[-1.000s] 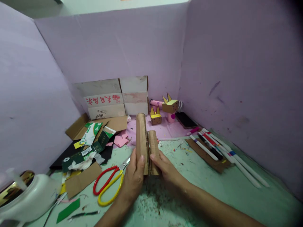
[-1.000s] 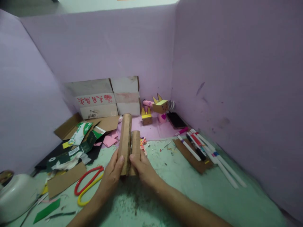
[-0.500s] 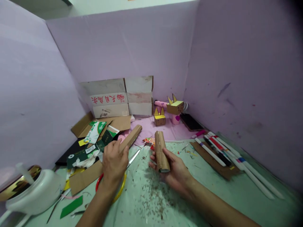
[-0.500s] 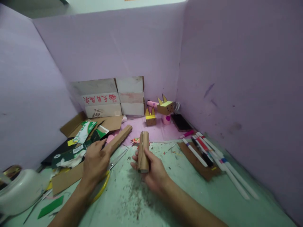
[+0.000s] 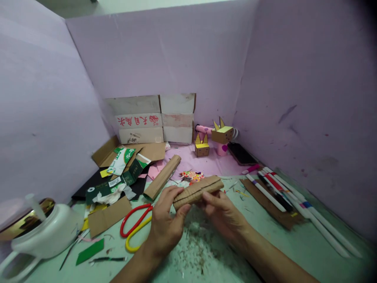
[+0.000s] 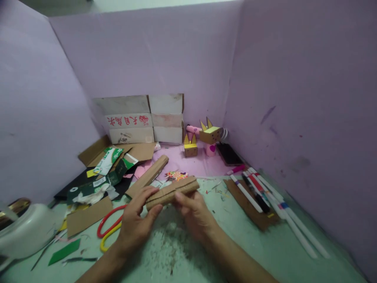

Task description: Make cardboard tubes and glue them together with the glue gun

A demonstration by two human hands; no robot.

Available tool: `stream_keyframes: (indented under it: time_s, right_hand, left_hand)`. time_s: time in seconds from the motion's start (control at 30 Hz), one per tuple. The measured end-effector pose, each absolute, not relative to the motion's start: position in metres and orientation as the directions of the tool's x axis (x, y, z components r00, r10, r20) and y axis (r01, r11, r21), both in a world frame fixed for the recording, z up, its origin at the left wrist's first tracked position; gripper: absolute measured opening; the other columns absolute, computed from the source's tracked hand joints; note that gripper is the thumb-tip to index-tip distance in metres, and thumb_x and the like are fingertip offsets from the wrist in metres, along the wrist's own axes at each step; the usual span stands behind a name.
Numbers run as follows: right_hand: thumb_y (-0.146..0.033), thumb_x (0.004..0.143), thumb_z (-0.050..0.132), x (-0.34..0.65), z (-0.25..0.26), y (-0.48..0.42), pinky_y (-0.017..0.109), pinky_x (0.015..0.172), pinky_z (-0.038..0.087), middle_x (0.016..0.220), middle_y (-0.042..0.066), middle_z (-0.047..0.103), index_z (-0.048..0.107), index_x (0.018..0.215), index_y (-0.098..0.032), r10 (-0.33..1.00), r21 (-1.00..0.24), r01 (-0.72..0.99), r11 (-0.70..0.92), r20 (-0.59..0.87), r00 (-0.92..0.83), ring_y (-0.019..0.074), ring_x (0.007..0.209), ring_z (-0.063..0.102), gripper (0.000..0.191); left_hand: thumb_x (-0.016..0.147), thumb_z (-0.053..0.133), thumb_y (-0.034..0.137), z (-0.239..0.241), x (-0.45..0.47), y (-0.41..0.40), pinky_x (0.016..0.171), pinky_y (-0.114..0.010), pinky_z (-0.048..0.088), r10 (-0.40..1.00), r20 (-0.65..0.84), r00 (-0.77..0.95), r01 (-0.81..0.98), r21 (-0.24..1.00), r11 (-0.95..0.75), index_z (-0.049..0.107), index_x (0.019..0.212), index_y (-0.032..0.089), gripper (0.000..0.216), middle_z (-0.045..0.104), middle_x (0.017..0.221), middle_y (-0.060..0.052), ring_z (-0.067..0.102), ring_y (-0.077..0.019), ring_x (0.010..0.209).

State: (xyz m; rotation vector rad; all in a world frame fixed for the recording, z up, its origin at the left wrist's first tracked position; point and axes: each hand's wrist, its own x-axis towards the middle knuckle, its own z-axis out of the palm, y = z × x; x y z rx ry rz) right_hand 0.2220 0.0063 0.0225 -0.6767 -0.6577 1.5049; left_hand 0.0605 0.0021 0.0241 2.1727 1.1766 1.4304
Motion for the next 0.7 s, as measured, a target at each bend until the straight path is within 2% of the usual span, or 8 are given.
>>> stream_keyframes:
  time_s: [0.13,0.2,0.27,0.33,0.4,0.47,0.57,0.7]
  right_hand:
    - [-0.036,0.058,0.081,0.263,0.031,0.021,0.037,0.101,0.031,0.117,-0.002,0.06,0.058,0.102,-0.031,0.945,-0.831,-0.495,0.254,0.104,0.309,0.0211,0.115,0.049,0.05]
    - [-0.037,0.055,0.081,0.28,0.037,0.022,0.042,0.099,0.034,0.117,0.005,0.061,0.061,0.105,-0.026,0.941,-0.937,-0.111,0.331,0.32,0.11,0.0267,0.112,0.052,0.055]
    - [-0.034,0.055,0.081,0.286,0.041,0.018,0.043,0.094,0.04,0.11,0.007,0.066,0.064,0.104,-0.023,0.935,-0.93,0.168,0.327,0.292,-0.2,0.0291,0.105,0.057,0.053]
    - [-0.032,0.059,0.078,0.283,0.041,0.013,0.041,0.084,0.048,0.102,0.008,0.07,0.066,0.102,-0.021,0.908,-0.908,0.274,0.317,0.207,-0.365,0.0286,0.096,0.063,0.046]
    - [-0.033,0.064,0.074,0.279,0.038,0.012,0.038,0.08,0.051,0.099,0.007,0.071,0.067,0.101,-0.021,0.909,-0.896,0.31,0.319,0.196,-0.368,0.0273,0.091,0.065,0.04]
    - [-0.037,0.068,0.069,0.28,0.031,0.02,0.038,0.082,0.05,0.102,0.007,0.071,0.067,0.103,-0.022,0.94,-0.872,0.366,0.327,0.26,-0.219,0.0264,0.093,0.065,0.038]
    - [-0.044,0.077,0.056,0.293,0.015,0.039,0.044,0.092,0.044,0.119,0.011,0.063,0.058,0.116,-0.019,0.925,-0.84,0.458,0.291,0.37,0.09,0.0286,0.107,0.058,0.046]
    - [-0.042,0.075,0.054,0.302,-0.01,0.059,0.052,0.098,0.035,0.123,0.015,0.057,0.051,0.122,-0.017,0.884,-0.811,0.535,0.238,0.409,0.226,0.0328,0.113,0.05,0.054]
  left_hand:
    - [0.078,0.058,0.026,0.03,0.053,0.006,0.088,-0.034,0.046,0.869,0.457,0.19,0.396,0.774,-0.494,0.062,0.1,0.015,0.025,0.063,0.104,-0.01,0.059,-0.023,0.099]
    - [0.077,0.058,0.028,0.03,0.054,0.006,0.086,-0.035,0.046,0.901,0.373,0.223,0.348,0.833,-0.43,0.063,0.099,0.015,0.026,0.064,0.102,-0.009,0.06,-0.0236,0.097]
    - [0.076,0.058,0.029,0.028,0.056,0.005,0.085,-0.035,0.047,0.909,0.339,0.242,0.315,0.859,-0.404,0.063,0.099,0.015,0.027,0.065,0.101,-0.009,0.06,-0.0242,0.096]
    - [0.077,0.057,0.03,0.026,0.058,0.005,0.086,-0.036,0.047,0.912,0.326,0.247,0.301,0.869,-0.392,0.062,0.101,0.015,0.029,0.065,0.102,-0.01,0.06,-0.0248,0.097]
    - [0.081,0.053,0.032,0.025,0.057,0.006,0.087,-0.038,0.046,0.919,0.331,0.213,0.33,0.861,-0.387,0.059,0.11,0.016,0.033,0.063,0.11,-0.011,0.059,-0.0253,0.102]
    - [0.085,0.048,0.034,0.028,0.051,0.011,0.091,-0.04,0.044,0.909,0.395,0.136,0.438,0.799,-0.412,0.052,0.121,0.018,0.04,0.058,0.122,-0.012,0.055,-0.0257,0.109]
    - [0.087,0.042,0.036,0.035,0.034,0.023,0.099,-0.042,0.036,0.867,0.498,0.003,0.751,0.572,-0.331,0.046,0.126,0.015,0.045,0.049,0.129,-0.014,0.045,-0.0267,0.119]
    - [0.081,0.047,0.033,0.038,0.012,0.041,0.088,-0.044,0.041,0.954,0.3,-0.028,0.941,0.329,-0.076,0.054,0.118,0.013,0.042,0.057,0.114,-0.016,0.052,-0.0311,0.105]
